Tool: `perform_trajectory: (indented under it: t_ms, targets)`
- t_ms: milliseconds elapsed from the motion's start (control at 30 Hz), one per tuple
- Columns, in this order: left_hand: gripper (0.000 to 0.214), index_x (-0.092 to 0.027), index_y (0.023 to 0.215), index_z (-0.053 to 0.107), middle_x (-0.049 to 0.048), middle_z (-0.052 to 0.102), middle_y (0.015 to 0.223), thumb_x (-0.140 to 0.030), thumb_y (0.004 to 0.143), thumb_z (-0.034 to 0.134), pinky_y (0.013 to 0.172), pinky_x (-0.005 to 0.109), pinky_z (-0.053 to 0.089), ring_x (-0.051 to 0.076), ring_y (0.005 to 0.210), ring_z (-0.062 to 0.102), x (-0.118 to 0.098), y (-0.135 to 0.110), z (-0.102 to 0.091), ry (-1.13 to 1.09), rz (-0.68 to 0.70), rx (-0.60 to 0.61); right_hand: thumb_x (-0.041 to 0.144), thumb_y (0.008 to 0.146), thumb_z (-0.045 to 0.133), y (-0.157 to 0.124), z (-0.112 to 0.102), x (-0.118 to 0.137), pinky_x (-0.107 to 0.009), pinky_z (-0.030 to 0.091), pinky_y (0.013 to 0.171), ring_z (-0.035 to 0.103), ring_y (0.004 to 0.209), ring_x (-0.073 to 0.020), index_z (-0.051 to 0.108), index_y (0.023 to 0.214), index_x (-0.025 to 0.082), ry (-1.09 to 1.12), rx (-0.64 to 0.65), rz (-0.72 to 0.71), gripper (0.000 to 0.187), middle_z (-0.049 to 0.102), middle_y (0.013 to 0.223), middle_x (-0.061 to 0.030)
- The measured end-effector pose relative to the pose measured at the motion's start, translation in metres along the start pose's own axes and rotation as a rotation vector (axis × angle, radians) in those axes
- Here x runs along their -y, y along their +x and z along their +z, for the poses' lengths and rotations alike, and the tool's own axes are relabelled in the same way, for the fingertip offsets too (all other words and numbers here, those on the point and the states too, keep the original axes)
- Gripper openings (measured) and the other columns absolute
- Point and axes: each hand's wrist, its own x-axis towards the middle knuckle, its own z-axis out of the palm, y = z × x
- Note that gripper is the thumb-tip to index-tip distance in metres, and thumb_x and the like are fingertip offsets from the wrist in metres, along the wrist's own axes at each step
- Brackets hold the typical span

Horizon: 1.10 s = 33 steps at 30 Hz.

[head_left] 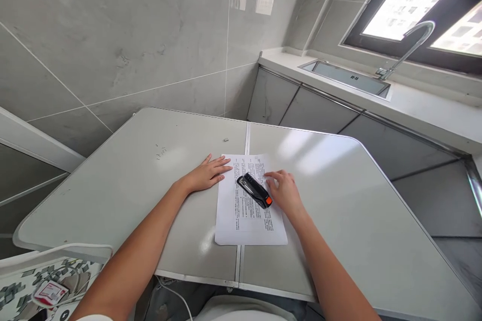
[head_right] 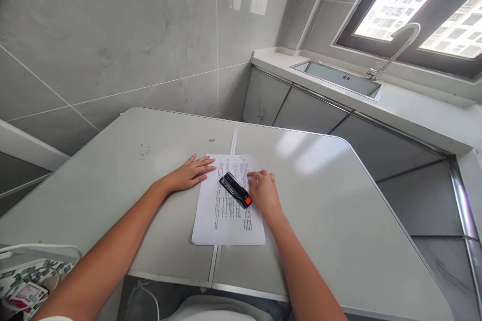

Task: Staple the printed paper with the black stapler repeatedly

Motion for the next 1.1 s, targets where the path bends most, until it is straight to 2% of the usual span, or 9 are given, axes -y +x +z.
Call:
perform_trajectory:
  t_ms: [67,233,400,500,633,800,933,1000,1100]
  targets:
    - [0.047,-0.040,0.156,0.044,0.0005,0.034,0.168,-0.034,0.109,0.039,0.129,0.061,0.005,0.024,0.159,0.021,0.000,0.000,0.000,0.000,0.002,0.008,0.031,0.099,0.051,-0.011,-0.006,0.016,-0.044,0.048,0.091,0.059,0.101,-0.0279,0.075,0.108,0.026,0.037,-0.065,-0.069,0.027,0.066,0.104,-0.0099]
    - [0.046,-0.039,0.153,0.048,0.0003,0.036,0.167,-0.032,0.109,0.037,0.128,0.063,0.004,0.025,0.159,0.020,-0.005,0.002,0.001,0.010,-0.044,-0.020,0.039,0.092,0.065,-0.035,-0.002,0.039,-0.043,0.051,0.088,0.060,0.109,-0.0298,0.054,0.141,0.028,0.065,0.196,-0.181,0.051,0.067,0.119,-0.0100]
    - [0.058,-0.037,0.154,0.046,0.0035,0.032,0.169,-0.046,0.099,0.060,0.129,0.062,0.001,0.030,0.159,0.020,-0.013,0.001,-0.003,0.022,-0.017,-0.010,0.024,0.094,0.055,-0.025,0.004,0.030,-0.040,0.050,0.083,0.064,0.095,-0.0260,0.061,0.125,0.024,0.068,0.207,-0.111,0.032,0.069,0.104,-0.0079]
    - [0.057,-0.036,0.153,0.046,0.0036,0.034,0.168,-0.041,0.099,0.060,0.129,0.062,0.002,0.030,0.159,0.021,-0.016,0.000,-0.005,0.031,0.005,-0.021,0.026,0.095,0.057,-0.011,0.007,0.025,-0.041,0.051,0.086,0.063,0.099,-0.0257,0.062,0.126,0.024,0.153,0.172,-0.212,0.032,0.069,0.110,-0.0081]
    - [0.055,-0.033,0.152,0.046,0.0053,0.034,0.168,-0.041,0.099,0.058,0.129,0.063,0.003,0.031,0.159,0.021,-0.017,-0.001,-0.006,0.029,0.005,-0.018,0.025,0.098,0.054,-0.005,0.018,0.024,-0.044,0.052,0.092,0.061,0.107,-0.0270,0.063,0.131,0.026,0.202,0.223,-0.346,0.034,0.070,0.112,-0.0079]
    - [0.042,-0.027,0.140,0.054,0.0068,0.042,0.164,-0.039,0.100,0.055,0.130,0.060,0.006,0.030,0.159,0.022,-0.016,-0.001,-0.007,0.013,0.046,-0.008,0.030,0.101,0.053,-0.004,0.022,0.022,-0.051,0.048,0.105,0.057,0.122,-0.0284,0.054,0.146,0.031,0.206,0.216,-0.460,0.044,0.065,0.133,-0.0083]
    - [0.035,-0.027,0.130,0.061,0.0082,0.055,0.150,-0.037,0.097,0.058,0.126,0.053,0.024,0.030,0.144,0.045,-0.017,0.000,-0.008,0.016,0.077,-0.043,0.043,0.092,0.071,-0.001,0.011,0.010,-0.048,0.051,0.100,0.057,0.118,-0.0298,0.061,0.132,0.027,0.177,0.135,-0.446,0.044,0.065,0.127,-0.0101]
    - [0.033,-0.027,0.125,0.064,0.0087,0.061,0.141,-0.035,0.093,0.062,0.117,0.049,0.034,0.030,0.132,0.054,-0.020,0.001,-0.010,0.017,0.076,-0.061,0.046,0.090,0.074,0.001,0.006,0.001,-0.045,0.053,0.092,0.060,0.106,-0.0283,0.067,0.115,0.025,0.176,0.121,-0.452,0.033,0.067,0.113,-0.0099]
    - [0.029,-0.027,0.118,0.066,0.0082,0.065,0.131,-0.032,0.090,0.064,0.109,0.047,0.037,0.030,0.121,0.058,-0.024,0.001,-0.010,0.000,0.068,-0.049,0.042,0.093,0.071,0.004,0.002,-0.010,-0.041,0.052,0.080,0.060,0.088,-0.0245,0.072,0.092,0.026,0.189,0.068,-0.504,0.016,0.068,0.094,-0.0076]
